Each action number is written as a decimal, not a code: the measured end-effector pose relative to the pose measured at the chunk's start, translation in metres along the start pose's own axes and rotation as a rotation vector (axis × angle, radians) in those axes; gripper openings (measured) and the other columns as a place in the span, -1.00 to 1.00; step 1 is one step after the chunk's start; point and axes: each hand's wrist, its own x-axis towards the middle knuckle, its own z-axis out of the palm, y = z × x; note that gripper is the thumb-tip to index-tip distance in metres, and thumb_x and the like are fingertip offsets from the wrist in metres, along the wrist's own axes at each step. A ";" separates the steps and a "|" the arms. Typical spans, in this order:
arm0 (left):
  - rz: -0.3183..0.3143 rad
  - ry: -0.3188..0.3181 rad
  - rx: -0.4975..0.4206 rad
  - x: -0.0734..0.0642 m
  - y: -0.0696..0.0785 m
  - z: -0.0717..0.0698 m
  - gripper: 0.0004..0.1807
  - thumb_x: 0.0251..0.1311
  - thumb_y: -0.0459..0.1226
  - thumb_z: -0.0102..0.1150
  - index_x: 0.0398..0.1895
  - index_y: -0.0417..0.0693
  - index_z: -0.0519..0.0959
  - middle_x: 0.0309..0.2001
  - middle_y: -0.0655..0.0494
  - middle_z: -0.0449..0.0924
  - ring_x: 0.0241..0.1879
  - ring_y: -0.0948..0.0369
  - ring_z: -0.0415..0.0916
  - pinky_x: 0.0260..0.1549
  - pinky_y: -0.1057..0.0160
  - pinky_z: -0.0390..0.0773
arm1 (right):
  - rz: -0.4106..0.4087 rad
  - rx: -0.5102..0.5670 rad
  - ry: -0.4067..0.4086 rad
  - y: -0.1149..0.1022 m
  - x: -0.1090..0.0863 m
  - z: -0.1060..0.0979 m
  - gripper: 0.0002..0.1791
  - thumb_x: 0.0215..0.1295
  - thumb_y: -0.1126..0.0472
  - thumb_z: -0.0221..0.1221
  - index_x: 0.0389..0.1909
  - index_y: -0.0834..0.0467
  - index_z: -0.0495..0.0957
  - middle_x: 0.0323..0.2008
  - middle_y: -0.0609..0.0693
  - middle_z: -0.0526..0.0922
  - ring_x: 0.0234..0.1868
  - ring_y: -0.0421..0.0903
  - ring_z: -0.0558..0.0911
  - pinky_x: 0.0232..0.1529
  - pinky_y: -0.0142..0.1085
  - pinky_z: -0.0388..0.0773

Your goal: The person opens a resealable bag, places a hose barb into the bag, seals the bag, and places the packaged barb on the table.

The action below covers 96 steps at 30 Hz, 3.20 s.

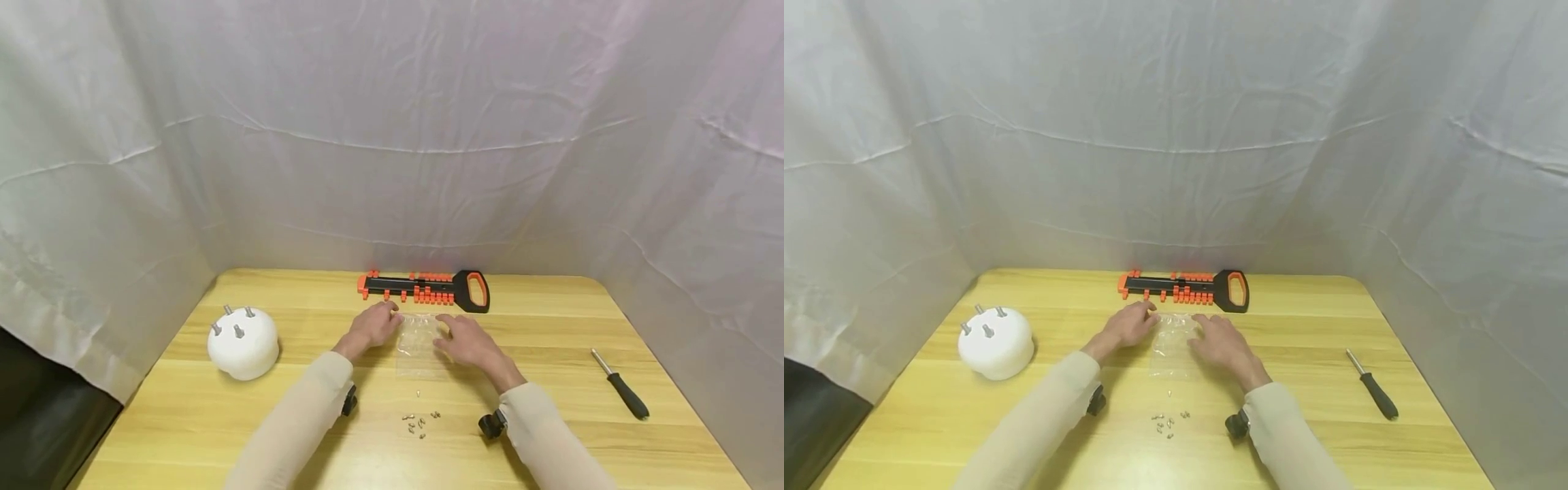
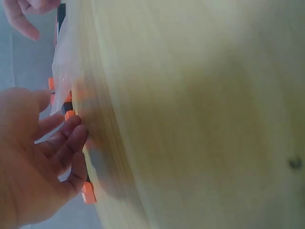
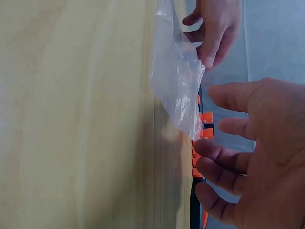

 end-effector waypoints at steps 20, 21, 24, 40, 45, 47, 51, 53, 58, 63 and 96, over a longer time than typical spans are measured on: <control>0.002 0.062 -0.053 0.002 0.006 0.015 -0.85 0.41 -0.15 -0.01 -0.14 0.04 0.52 -0.25 0.15 0.62 -0.32 0.23 0.50 -0.26 0.21 0.52 | 0.033 0.073 -0.079 0.002 -0.018 0.008 -0.18 0.14 -0.06 0.29 0.39 0.10 0.24 -0.43 -0.06 0.54 -0.43 -0.13 0.49 -0.35 -0.23 0.41; -0.001 0.073 -0.066 0.001 0.006 0.015 -0.86 0.41 -0.16 -0.01 -0.15 0.04 0.52 -0.27 0.15 0.61 -0.34 0.24 0.49 -0.29 0.23 0.51 | 0.039 0.077 -0.080 0.003 -0.018 0.009 -0.23 0.14 -0.07 0.29 0.33 0.13 0.30 -0.41 -0.04 0.54 -0.41 -0.11 0.49 -0.35 -0.22 0.41; -0.018 0.095 -0.117 0.000 0.003 0.015 -0.88 0.42 -0.17 -0.04 -0.17 0.06 0.50 -0.32 0.16 0.58 -0.40 0.24 0.45 -0.38 0.27 0.46 | 0.058 0.075 -0.076 0.004 -0.018 0.009 -0.39 0.15 -0.08 0.28 0.14 0.17 0.45 -0.32 0.01 0.59 -0.33 -0.09 0.52 -0.30 -0.19 0.46; -0.064 0.180 -0.292 -0.001 -0.011 0.013 -0.87 0.44 -0.17 -0.07 -0.19 0.03 0.47 -0.34 0.15 0.53 -0.37 0.24 0.44 -0.33 0.30 0.44 | 0.093 0.140 -0.038 0.007 -0.015 0.012 -0.81 0.28 0.15 0.12 -0.54 0.04 0.46 -0.55 -0.09 0.47 -0.49 -0.13 0.42 -0.42 -0.31 0.31; -0.061 0.162 -0.294 -0.002 -0.012 0.012 -0.85 0.39 -0.21 -0.05 -0.10 -0.02 0.48 -0.25 0.09 0.58 -0.31 0.22 0.48 -0.28 0.25 0.50 | 0.065 0.162 -0.036 0.012 -0.014 0.009 -0.91 0.31 0.24 0.03 -0.36 0.06 0.49 -0.44 -0.07 0.52 -0.37 -0.12 0.46 -0.32 -0.28 0.38; -0.061 0.145 -0.301 -0.002 -0.011 0.011 -0.79 0.38 -0.21 -0.05 -0.02 -0.03 0.48 -0.21 0.07 0.60 -0.29 0.22 0.49 -0.23 0.24 0.52 | 0.041 0.153 -0.025 0.015 -0.012 0.007 -0.89 0.34 0.25 0.02 -0.33 0.05 0.51 -0.41 -0.08 0.54 -0.32 -0.12 0.48 -0.26 -0.24 0.43; -0.061 0.117 -0.299 -0.001 -0.011 0.010 -0.70 0.36 -0.20 -0.04 0.08 -0.06 0.50 -0.18 0.05 0.64 -0.34 0.23 0.49 -0.28 0.26 0.51 | 0.013 0.139 0.000 0.020 -0.009 0.006 -0.89 0.39 0.20 0.05 -0.30 0.00 0.55 -0.35 -0.09 0.60 -0.24 -0.11 0.55 -0.14 -0.13 0.50; -0.055 0.114 -0.290 -0.001 -0.011 0.010 -0.70 0.36 -0.20 -0.03 0.07 -0.09 0.52 -0.19 0.05 0.65 -0.38 0.24 0.49 -0.34 0.28 0.48 | 0.012 0.136 0.007 0.022 -0.007 0.006 -0.88 0.42 0.16 0.05 -0.27 -0.04 0.56 -0.33 -0.10 0.61 -0.20 -0.09 0.56 -0.09 -0.09 0.50; -0.056 0.085 -0.276 -0.001 -0.011 0.008 -0.69 0.37 -0.17 0.00 0.04 -0.10 0.56 -0.16 0.04 0.66 -0.35 0.24 0.51 -0.29 0.27 0.51 | 0.009 0.132 0.033 0.027 -0.003 0.006 -0.86 0.45 0.12 0.04 -0.24 -0.10 0.58 -0.27 -0.12 0.64 -0.10 -0.06 0.58 0.00 -0.04 0.47; -0.077 0.036 -0.323 -0.005 -0.012 0.006 -0.71 0.35 -0.15 0.03 0.00 -0.08 0.58 -0.16 0.05 0.63 -0.31 0.22 0.50 -0.26 0.25 0.52 | 0.020 0.154 0.036 0.030 0.001 0.005 -0.88 0.43 0.09 0.07 -0.20 -0.11 0.59 -0.23 -0.09 0.66 -0.13 -0.07 0.59 -0.06 -0.06 0.49; -0.261 -0.117 -0.394 -0.026 0.000 -0.001 -0.81 0.11 -0.20 0.32 -0.56 -0.07 0.60 -0.50 0.14 0.63 -0.61 0.28 0.31 -0.64 0.36 0.29 | 0.097 0.328 0.130 0.036 0.028 0.001 -0.78 0.34 0.16 0.14 -0.04 0.08 0.58 -0.04 0.05 0.63 -0.01 0.05 0.62 -0.08 -0.08 0.56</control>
